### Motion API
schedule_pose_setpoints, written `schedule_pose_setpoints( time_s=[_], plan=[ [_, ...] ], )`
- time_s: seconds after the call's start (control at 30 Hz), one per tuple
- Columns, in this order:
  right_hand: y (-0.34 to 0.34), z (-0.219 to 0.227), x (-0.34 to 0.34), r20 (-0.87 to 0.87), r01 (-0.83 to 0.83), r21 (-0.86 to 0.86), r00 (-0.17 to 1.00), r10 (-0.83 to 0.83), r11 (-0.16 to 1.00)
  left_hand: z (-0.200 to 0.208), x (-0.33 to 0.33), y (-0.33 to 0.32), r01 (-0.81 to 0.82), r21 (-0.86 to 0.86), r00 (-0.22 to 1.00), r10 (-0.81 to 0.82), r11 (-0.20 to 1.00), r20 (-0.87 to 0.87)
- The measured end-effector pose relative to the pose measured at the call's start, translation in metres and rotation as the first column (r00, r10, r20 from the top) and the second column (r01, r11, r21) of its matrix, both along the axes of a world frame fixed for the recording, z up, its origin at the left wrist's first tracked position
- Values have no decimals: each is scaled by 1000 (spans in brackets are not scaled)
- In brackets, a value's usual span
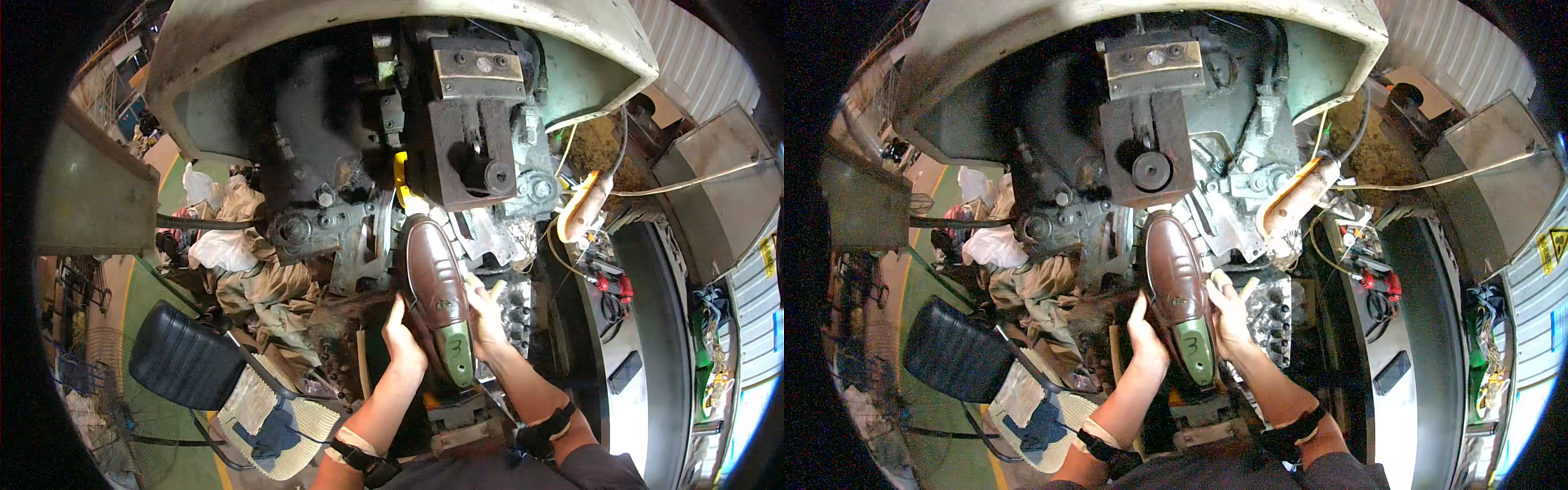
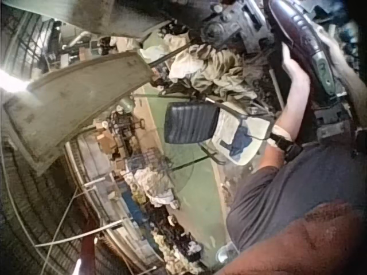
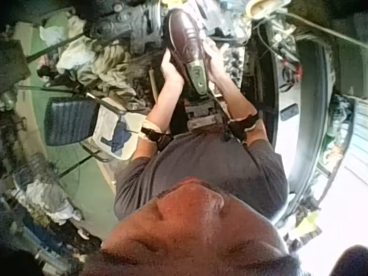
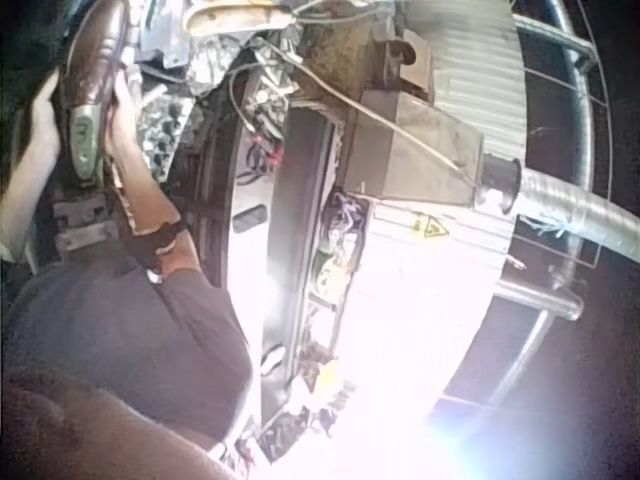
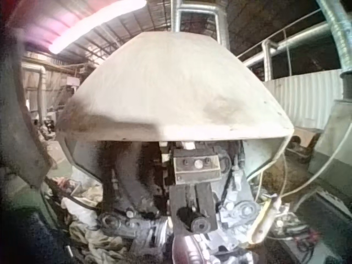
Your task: Operating a shoe lasting machine to shape and attach the upper part of the shoe to the last.
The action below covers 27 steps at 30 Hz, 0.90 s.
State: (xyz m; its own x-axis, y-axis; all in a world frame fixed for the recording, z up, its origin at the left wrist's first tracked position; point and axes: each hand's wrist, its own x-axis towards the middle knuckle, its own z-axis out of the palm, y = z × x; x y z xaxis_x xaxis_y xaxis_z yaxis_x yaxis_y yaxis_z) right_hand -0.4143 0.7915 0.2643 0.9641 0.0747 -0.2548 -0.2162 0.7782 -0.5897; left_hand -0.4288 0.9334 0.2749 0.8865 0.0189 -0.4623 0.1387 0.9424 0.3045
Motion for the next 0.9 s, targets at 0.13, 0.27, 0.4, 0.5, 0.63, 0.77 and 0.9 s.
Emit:
schedule_pose_setpoints(
  time_s=[0.13, 0.27, 0.4, 0.5, 0.63, 0.77, 0.9],
  plan=[
    [1, 5, -2, 13, 156, -328, 987, -160, 932, -4, -1, -2, -27, 14, 999, 27, 1000, -44],
    [2, 14, -10, 26, 193, -388, 980, -199, 901, -7, -8, -1, -59, 2, 997, 59, 998, -58],
    [1, 16, -11, 30, 192, -407, 980, -197, 893, -4, -12, -3, -61, 6, 997, 61, 998, -42],
    [2, 25, -11, 1, 174, -384, 982, -188, 907, 10, -12, -6, -47, 83, 997, 52, 995, -65],
    [-3, 10, -2, 12, 183, -406, 981, -195, 896, 13, -7, -6, -34, 45, 998, 36, 998, -52],
    [-3, 11, 2, -17, 160, -374, 984, -180, 913, 12, -5, -6, -26, 51, 998, 28, 998, -48],
    [-1, 17, -1, -29, 179, -403, 978, -208, 898, 18, -5, -8, -28, 72, 997, 33, 997, -74]
  ],
)
